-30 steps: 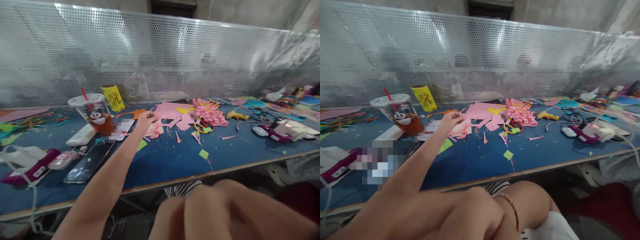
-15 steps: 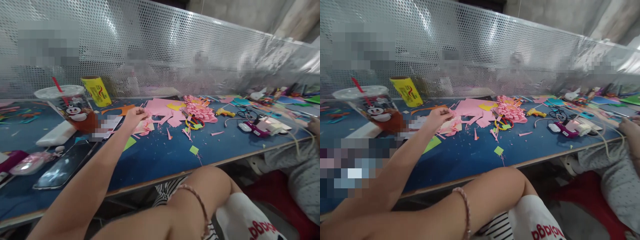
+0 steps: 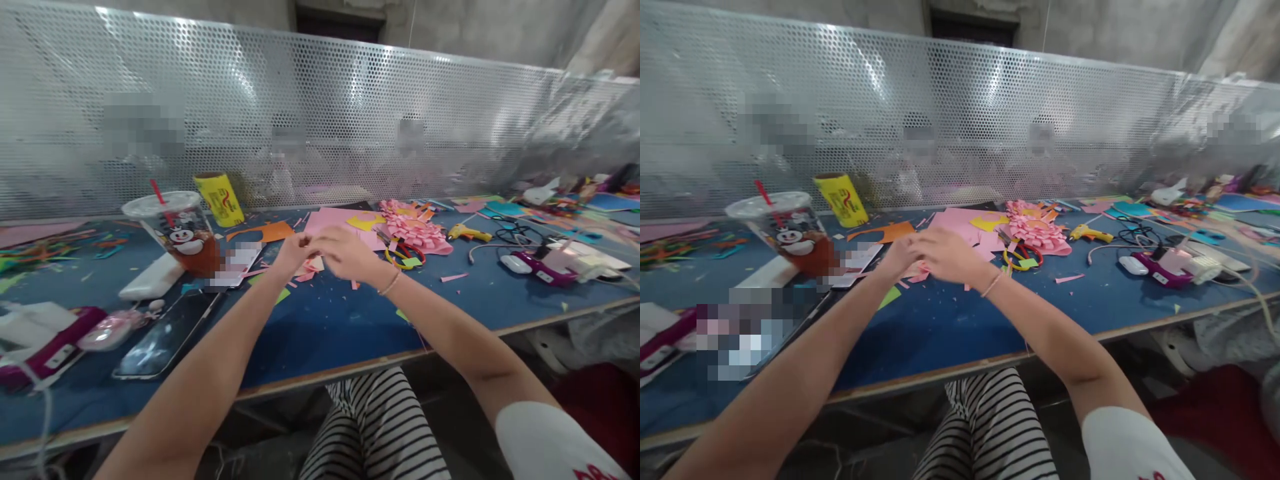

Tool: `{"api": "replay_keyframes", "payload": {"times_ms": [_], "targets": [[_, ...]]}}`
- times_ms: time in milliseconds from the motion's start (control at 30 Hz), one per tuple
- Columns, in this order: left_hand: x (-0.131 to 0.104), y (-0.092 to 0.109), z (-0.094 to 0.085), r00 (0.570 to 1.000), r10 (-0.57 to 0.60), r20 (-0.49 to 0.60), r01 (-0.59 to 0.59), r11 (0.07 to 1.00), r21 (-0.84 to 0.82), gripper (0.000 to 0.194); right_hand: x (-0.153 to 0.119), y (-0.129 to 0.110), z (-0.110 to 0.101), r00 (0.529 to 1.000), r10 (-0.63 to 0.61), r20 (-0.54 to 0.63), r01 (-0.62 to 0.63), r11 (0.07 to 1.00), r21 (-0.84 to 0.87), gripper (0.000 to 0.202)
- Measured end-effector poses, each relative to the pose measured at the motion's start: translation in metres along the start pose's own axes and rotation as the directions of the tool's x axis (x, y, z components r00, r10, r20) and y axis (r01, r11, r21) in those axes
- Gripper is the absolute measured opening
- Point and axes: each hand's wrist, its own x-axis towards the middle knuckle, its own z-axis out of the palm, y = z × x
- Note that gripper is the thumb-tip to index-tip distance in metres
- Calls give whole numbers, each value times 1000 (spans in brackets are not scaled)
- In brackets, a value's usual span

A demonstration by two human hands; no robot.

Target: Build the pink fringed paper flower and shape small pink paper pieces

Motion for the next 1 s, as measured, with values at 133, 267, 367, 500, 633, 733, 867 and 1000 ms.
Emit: {"api": "replay_keyframes", "payload": {"times_ms": [133,267,367,500,633,733,867,1000], "targets": [[-5,-6,11,999,-18,44,19,1000,-14,23,-35,78,7,884,359,-300,-373,928,11,26],[-6,-14,16,994,-31,104,32,999,-12,20,-44,94,19,753,621,-219,-522,765,376,19],[-7,-17,18,991,-28,130,31,999,-25,19,-40,82,26,778,621,-97,-520,723,455,17],[-10,-17,21,988,-47,145,51,998,-22,16,-37,74,30,779,618,-100,-524,731,438,13],[-11,-14,24,983,-90,157,109,988,-113,16,-39,76,27,787,606,-115,-532,761,372,16],[-10,-13,24,972,-145,186,194,939,-283,17,-38,76,24,801,581,-143,-508,787,349,17],[-9,-11,23,969,-171,181,230,891,-391,17,-35,69,21,815,539,-213,-456,823,337,13],[-10,-10,21,977,-149,151,198,896,-398,19,-33,62,18,809,534,-245,-448,831,330,12]]}}
